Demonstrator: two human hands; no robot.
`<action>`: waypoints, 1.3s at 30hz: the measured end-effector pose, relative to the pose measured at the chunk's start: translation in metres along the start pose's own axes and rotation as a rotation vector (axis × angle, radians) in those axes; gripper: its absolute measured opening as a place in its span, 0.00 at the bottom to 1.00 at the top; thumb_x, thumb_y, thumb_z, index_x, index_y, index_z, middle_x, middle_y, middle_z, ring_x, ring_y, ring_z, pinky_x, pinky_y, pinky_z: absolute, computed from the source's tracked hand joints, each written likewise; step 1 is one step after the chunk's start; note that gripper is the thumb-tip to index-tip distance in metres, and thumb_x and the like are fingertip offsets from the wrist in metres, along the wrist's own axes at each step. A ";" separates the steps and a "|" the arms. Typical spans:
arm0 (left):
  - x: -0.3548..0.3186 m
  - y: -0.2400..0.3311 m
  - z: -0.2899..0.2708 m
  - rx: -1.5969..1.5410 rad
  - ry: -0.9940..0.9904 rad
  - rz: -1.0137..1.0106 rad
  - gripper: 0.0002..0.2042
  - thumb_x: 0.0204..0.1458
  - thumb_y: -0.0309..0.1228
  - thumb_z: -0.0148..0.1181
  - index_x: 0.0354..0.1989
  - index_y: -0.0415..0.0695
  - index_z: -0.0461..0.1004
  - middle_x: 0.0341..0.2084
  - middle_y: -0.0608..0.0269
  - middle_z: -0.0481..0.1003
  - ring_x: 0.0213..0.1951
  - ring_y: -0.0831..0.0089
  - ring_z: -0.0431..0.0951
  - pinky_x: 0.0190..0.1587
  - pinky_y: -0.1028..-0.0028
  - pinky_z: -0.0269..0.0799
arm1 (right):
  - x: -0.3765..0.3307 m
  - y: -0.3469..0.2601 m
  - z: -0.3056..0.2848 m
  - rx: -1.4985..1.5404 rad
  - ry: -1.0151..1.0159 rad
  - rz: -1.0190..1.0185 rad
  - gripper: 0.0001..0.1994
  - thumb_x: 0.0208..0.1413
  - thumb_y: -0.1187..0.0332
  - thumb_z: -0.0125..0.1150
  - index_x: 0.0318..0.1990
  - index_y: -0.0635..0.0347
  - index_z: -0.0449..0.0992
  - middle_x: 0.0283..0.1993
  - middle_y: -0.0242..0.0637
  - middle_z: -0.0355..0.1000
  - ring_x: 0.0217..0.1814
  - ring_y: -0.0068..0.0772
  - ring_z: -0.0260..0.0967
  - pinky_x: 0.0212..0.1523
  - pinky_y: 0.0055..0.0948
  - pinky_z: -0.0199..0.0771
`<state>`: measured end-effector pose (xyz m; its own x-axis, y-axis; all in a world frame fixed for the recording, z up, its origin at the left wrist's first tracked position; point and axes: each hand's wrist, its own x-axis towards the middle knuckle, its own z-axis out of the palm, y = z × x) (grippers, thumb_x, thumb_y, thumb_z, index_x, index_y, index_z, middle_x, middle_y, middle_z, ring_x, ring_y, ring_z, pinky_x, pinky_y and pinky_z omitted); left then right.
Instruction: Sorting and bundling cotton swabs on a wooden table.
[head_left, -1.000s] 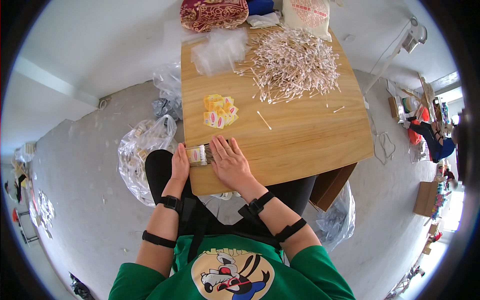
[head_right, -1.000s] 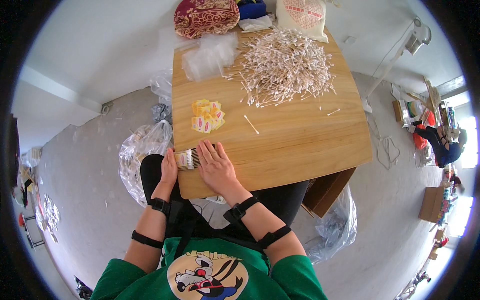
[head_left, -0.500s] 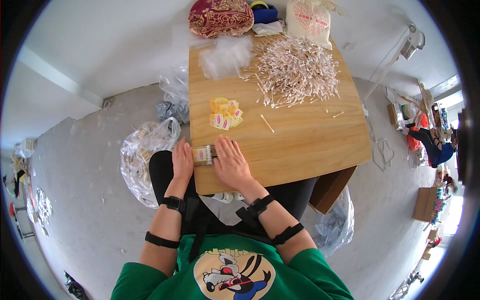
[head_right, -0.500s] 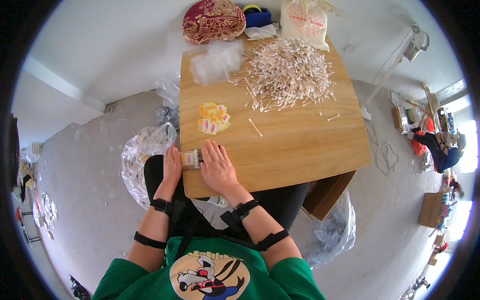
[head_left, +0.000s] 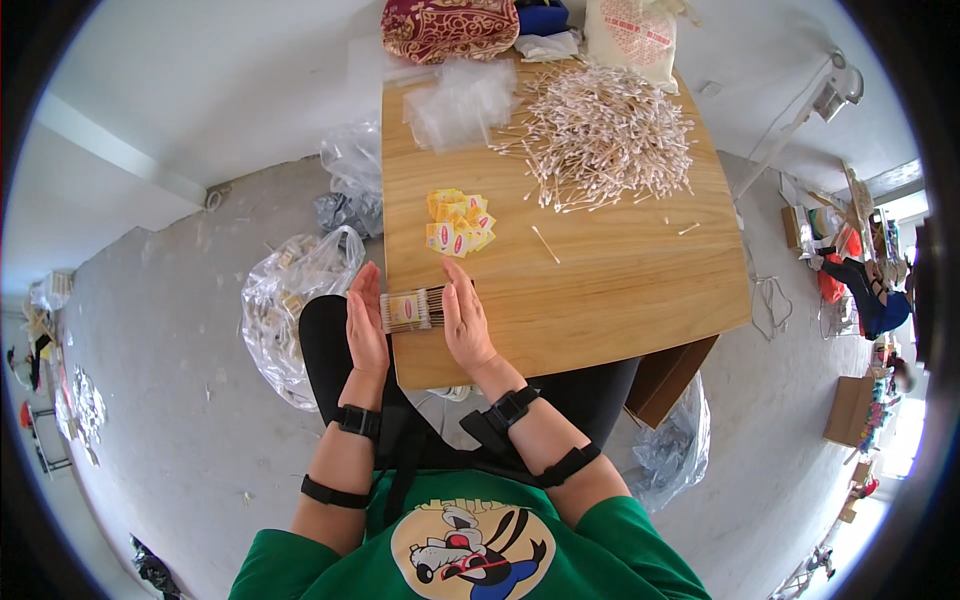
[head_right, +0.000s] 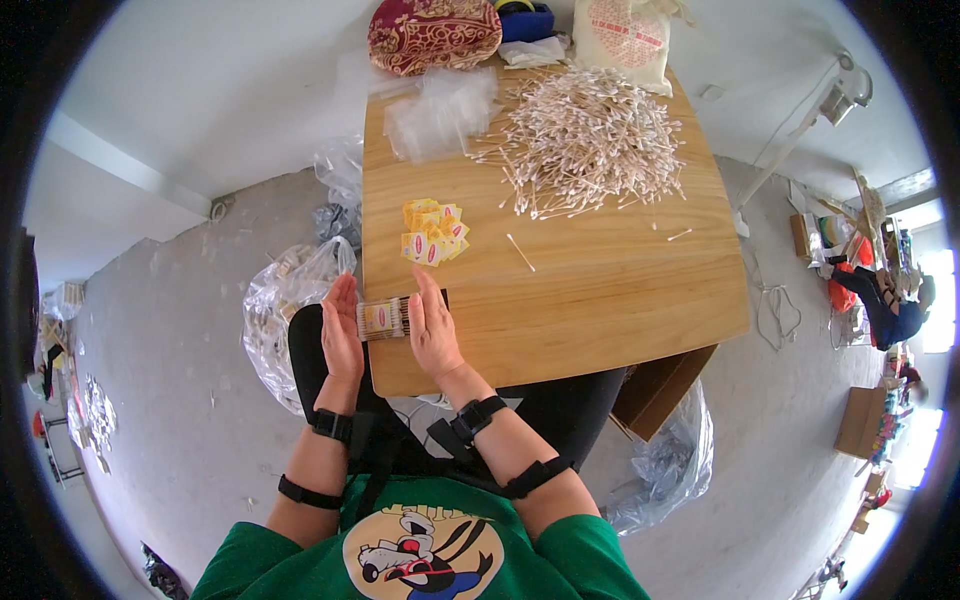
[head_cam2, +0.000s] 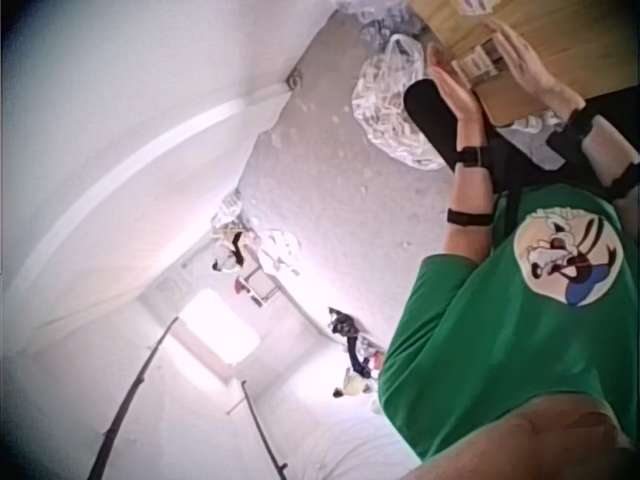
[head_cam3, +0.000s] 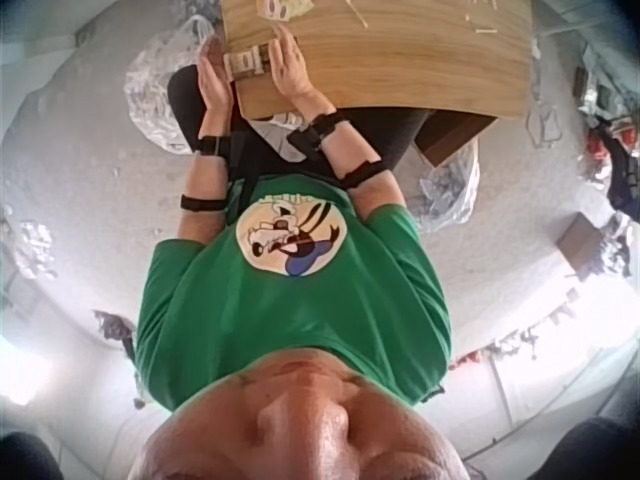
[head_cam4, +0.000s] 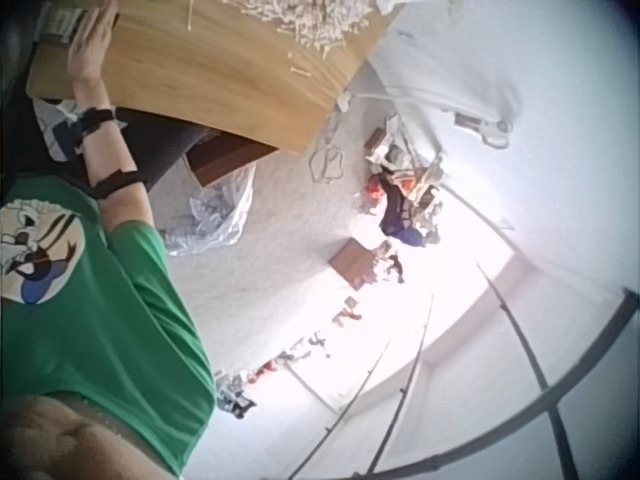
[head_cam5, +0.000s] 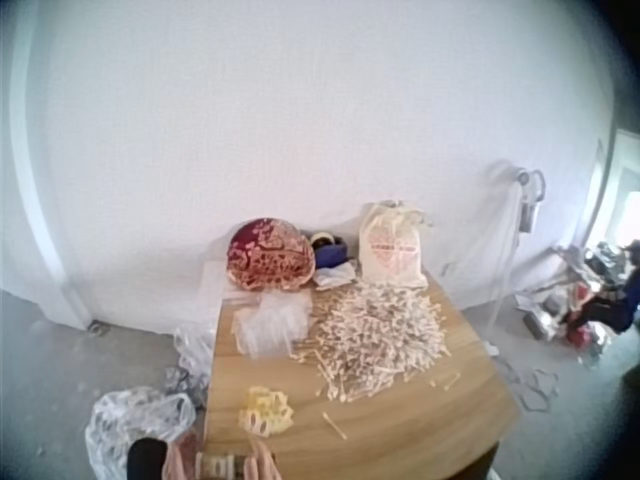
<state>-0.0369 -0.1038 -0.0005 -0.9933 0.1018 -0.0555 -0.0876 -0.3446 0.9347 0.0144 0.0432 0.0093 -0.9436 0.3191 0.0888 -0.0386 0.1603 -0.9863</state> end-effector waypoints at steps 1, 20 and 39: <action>0.000 0.001 0.001 0.002 0.008 0.007 0.29 0.70 0.47 0.29 0.65 0.34 0.58 0.64 0.51 0.62 0.67 0.63 0.60 0.71 0.66 0.48 | 0.000 -0.002 0.002 0.001 -0.003 0.001 0.24 0.71 0.60 0.37 0.66 0.68 0.57 0.67 0.53 0.60 0.69 0.52 0.57 0.68 0.38 0.57; -0.003 0.001 0.003 -0.057 -0.011 -0.019 0.26 0.70 0.45 0.30 0.63 0.37 0.61 0.62 0.56 0.64 0.65 0.67 0.61 0.69 0.68 0.51 | 0.009 0.005 0.014 0.141 0.143 0.029 0.19 0.72 0.61 0.38 0.57 0.68 0.67 0.53 0.47 0.71 0.57 0.41 0.68 0.60 0.33 0.64; -0.004 0.007 0.005 -0.111 -0.016 -0.044 0.27 0.70 0.48 0.30 0.63 0.38 0.62 0.63 0.57 0.64 0.65 0.68 0.61 0.69 0.69 0.52 | 0.006 0.007 -0.006 0.119 -0.079 0.062 0.22 0.73 0.58 0.34 0.62 0.67 0.63 0.62 0.46 0.65 0.67 0.38 0.60 0.70 0.36 0.54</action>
<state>-0.0330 -0.1014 0.0077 -0.9870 0.1336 -0.0896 -0.1401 -0.4406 0.8867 0.0104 0.0519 0.0039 -0.9680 0.2502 0.0206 -0.0138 0.0290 -0.9995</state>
